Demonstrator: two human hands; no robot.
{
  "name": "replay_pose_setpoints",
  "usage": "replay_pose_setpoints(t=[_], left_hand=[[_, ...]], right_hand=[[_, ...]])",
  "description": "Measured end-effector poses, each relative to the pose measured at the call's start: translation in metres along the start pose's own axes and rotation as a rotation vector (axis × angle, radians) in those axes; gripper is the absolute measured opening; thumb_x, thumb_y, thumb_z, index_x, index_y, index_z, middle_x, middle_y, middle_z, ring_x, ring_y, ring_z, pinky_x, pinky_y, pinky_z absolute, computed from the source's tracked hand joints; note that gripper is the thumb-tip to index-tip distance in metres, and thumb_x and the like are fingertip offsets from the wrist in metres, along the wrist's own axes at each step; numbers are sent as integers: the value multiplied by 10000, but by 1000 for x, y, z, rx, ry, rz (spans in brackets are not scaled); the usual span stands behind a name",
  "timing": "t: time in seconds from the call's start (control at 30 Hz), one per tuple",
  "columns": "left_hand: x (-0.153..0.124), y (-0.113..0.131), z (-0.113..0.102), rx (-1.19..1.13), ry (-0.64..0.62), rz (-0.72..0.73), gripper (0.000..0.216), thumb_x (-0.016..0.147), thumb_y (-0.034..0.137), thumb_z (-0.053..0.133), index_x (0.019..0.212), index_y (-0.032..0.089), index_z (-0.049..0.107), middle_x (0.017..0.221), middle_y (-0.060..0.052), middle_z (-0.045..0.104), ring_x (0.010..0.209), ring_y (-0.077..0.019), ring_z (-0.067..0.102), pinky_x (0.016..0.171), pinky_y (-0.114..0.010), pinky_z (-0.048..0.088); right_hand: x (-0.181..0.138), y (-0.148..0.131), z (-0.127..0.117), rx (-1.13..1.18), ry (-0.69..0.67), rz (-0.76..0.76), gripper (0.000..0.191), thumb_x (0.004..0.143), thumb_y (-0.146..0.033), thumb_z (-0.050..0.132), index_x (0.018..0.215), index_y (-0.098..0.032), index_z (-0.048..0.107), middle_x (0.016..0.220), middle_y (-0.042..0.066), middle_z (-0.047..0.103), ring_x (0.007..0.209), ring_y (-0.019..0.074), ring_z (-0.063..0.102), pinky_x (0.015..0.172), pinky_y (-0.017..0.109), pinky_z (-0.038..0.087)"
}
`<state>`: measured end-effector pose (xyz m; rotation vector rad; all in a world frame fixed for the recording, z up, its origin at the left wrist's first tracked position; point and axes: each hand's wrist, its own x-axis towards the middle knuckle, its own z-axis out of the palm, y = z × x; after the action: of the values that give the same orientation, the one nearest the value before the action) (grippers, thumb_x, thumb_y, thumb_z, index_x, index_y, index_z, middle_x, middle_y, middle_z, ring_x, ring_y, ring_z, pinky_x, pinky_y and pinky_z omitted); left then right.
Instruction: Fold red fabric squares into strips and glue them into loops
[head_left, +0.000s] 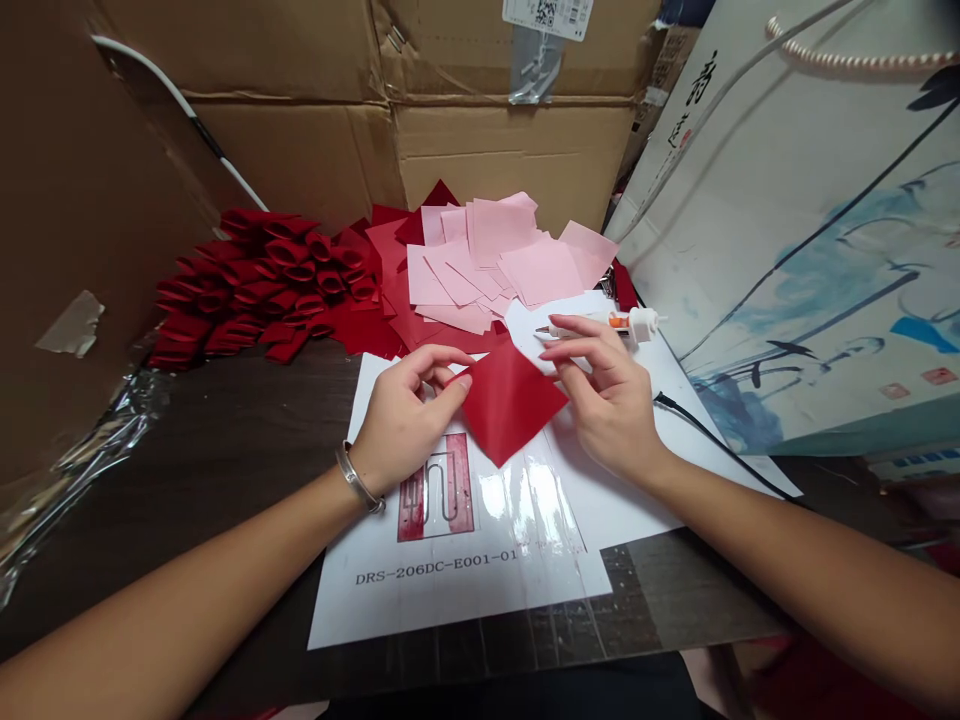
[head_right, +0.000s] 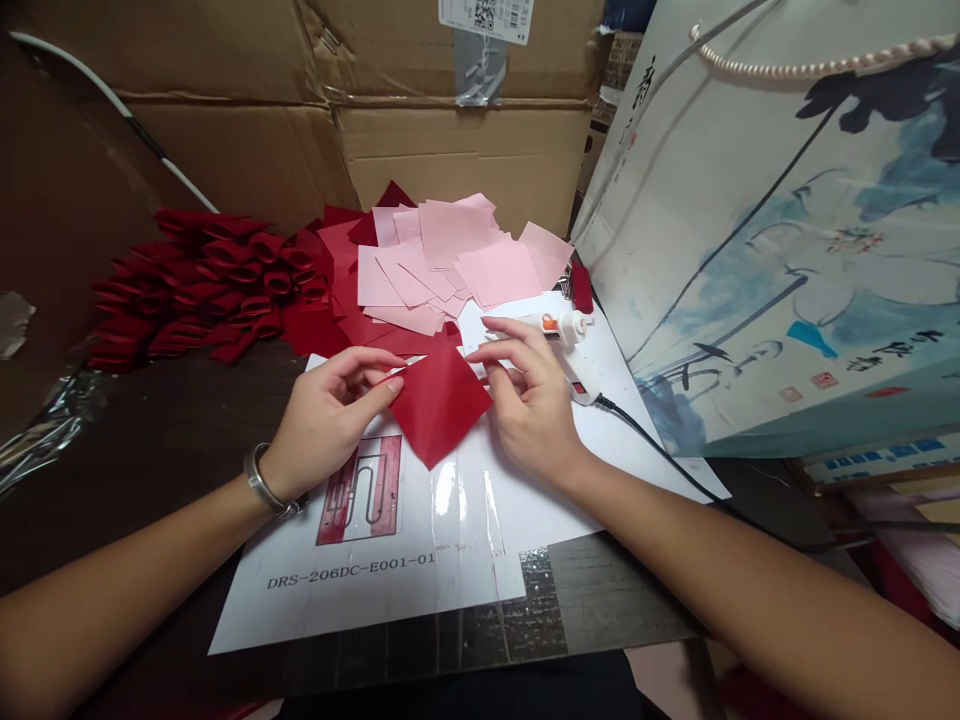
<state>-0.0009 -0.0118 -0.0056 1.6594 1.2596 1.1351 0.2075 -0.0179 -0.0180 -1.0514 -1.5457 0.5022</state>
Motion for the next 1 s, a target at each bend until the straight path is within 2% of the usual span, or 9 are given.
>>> replay_pose_setpoints(t=[0.13, 0.2, 0.27, 0.37, 0.43, 0.63, 0.77, 0.9, 1.0], left_hand=[[1, -1, 0, 111, 60, 21, 94, 828, 222, 644, 902, 189, 692, 710, 13, 588, 641, -115, 514, 600, -257, 408], [1, 0, 0, 153, 32, 2, 94, 826, 221, 636, 895, 188, 690, 714, 13, 593, 642, -118, 523, 604, -261, 414], [0, 1, -1, 192, -14, -20, 99, 831, 229, 623, 894, 189, 687, 719, 12, 598, 650, -124, 534, 611, -268, 417], [-1, 2, -1, 272, -28, -11, 100, 835, 238, 608, 882, 196, 686, 672, 26, 570, 605, -119, 502, 590, -271, 394], [-1, 2, -1, 317, -37, -7, 104, 837, 244, 600, 878, 200, 684, 635, 36, 536, 566, -115, 469, 569, -272, 378], [0, 5, -1, 407, -105, -21, 190, 848, 329, 605, 979, 199, 652, 671, 19, 589, 623, -147, 516, 640, -298, 409], [1, 4, -2, 457, -111, -4, 226, 853, 280, 584, 1057, 201, 642, 714, 0, 610, 674, -174, 554, 668, -313, 414], [1, -2, -3, 435, -136, 46, 210, 915, 257, 488, 1042, 206, 647, 844, -31, 684, 768, -198, 608, 736, -338, 446], [1, -3, -3, 421, -148, 53, 221, 927, 241, 467, 1065, 209, 636, 985, -50, 707, 879, -220, 628, 786, -353, 451]], right_hand=[[2, -4, -3, -129, 51, -175, 175, 891, -142, 531, 987, -229, 649, 1045, 74, 638, 1000, 216, 603, 693, 360, 518], [1, -8, -4, -176, -89, -238, 129, 875, -165, 578, 977, -216, 637, 944, 50, 672, 864, 196, 609, 710, 370, 511], [-2, -11, -4, -244, -311, -257, 139, 856, -228, 640, 993, -203, 644, 919, 38, 705, 827, 196, 602, 761, 392, 518], [-7, -15, -3, -354, -593, -278, 303, 846, -376, 678, 1069, -170, 674, 1021, 66, 730, 937, 242, 600, 831, 425, 523], [-8, -15, -4, -424, -669, -320, 389, 859, -454, 652, 1099, -151, 688, 1100, 85, 725, 1058, 286, 583, 897, 462, 507], [-9, -16, -4, -568, -746, -403, 585, 911, -533, 541, 1248, -63, 632, 1345, 142, 614, 1340, 357, 436, 1095, 514, 385], [-10, -22, -4, -585, -803, -469, 604, 942, -550, 465, 1256, -60, 626, 1354, 157, 603, 1267, 369, 510, 1065, 548, 388], [-9, -25, -6, -493, -812, -513, 493, 957, -520, 463, 1161, -128, 682, 1211, 104, 703, 1105, 299, 611, 950, 495, 461], [-5, -22, -9, -465, -778, -512, 472, 953, -491, 489, 1172, -115, 675, 1244, 112, 685, 1177, 292, 581, 977, 472, 460]])
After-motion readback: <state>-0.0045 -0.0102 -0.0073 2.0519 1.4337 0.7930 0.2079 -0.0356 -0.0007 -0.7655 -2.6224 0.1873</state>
